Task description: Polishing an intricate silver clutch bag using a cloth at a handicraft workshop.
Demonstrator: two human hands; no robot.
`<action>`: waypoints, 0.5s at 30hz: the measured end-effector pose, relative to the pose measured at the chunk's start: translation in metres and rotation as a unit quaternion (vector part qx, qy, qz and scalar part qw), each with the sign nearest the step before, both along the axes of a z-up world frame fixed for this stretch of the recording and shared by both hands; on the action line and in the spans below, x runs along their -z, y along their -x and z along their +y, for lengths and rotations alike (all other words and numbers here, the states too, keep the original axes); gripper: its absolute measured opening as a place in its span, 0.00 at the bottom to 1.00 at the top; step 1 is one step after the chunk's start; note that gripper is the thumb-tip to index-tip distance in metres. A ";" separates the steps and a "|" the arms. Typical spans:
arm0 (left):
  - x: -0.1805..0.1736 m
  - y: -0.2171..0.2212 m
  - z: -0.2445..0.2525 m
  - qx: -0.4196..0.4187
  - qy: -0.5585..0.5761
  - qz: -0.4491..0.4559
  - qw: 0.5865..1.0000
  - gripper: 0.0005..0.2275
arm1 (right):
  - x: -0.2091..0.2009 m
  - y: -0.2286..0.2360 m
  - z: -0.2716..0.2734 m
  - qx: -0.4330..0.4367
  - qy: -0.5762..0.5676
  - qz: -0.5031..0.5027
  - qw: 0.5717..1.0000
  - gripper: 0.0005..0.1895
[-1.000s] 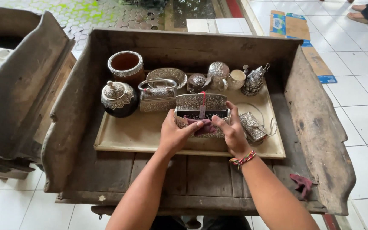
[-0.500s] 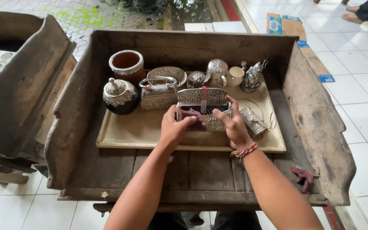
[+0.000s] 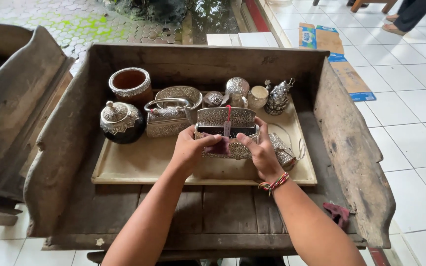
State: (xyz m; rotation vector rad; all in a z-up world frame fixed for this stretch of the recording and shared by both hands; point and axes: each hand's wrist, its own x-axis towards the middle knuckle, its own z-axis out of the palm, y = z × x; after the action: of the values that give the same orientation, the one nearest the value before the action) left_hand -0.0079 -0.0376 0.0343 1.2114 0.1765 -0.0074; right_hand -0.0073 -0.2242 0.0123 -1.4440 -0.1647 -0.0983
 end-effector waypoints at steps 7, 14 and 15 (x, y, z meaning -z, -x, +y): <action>-0.015 0.001 -0.010 -0.008 -0.095 -0.003 0.995 0.25 | 0.009 -0.007 -0.005 0.033 0.053 0.005 0.998 0.38; 0.010 0.001 -0.018 -0.046 -0.083 -0.011 0.995 0.27 | 0.012 -0.013 -0.022 0.015 0.086 -0.043 0.995 0.43; 0.007 0.005 -0.019 -0.049 -0.084 -0.019 0.995 0.27 | 0.015 -0.015 -0.024 0.006 0.094 -0.060 0.994 0.43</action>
State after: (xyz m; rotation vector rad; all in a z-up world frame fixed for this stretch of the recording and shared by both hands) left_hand -0.0124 -0.0566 0.0271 1.3680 0.2052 0.1185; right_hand 0.0072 -0.2479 -0.0032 -1.6289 -0.2695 -0.1834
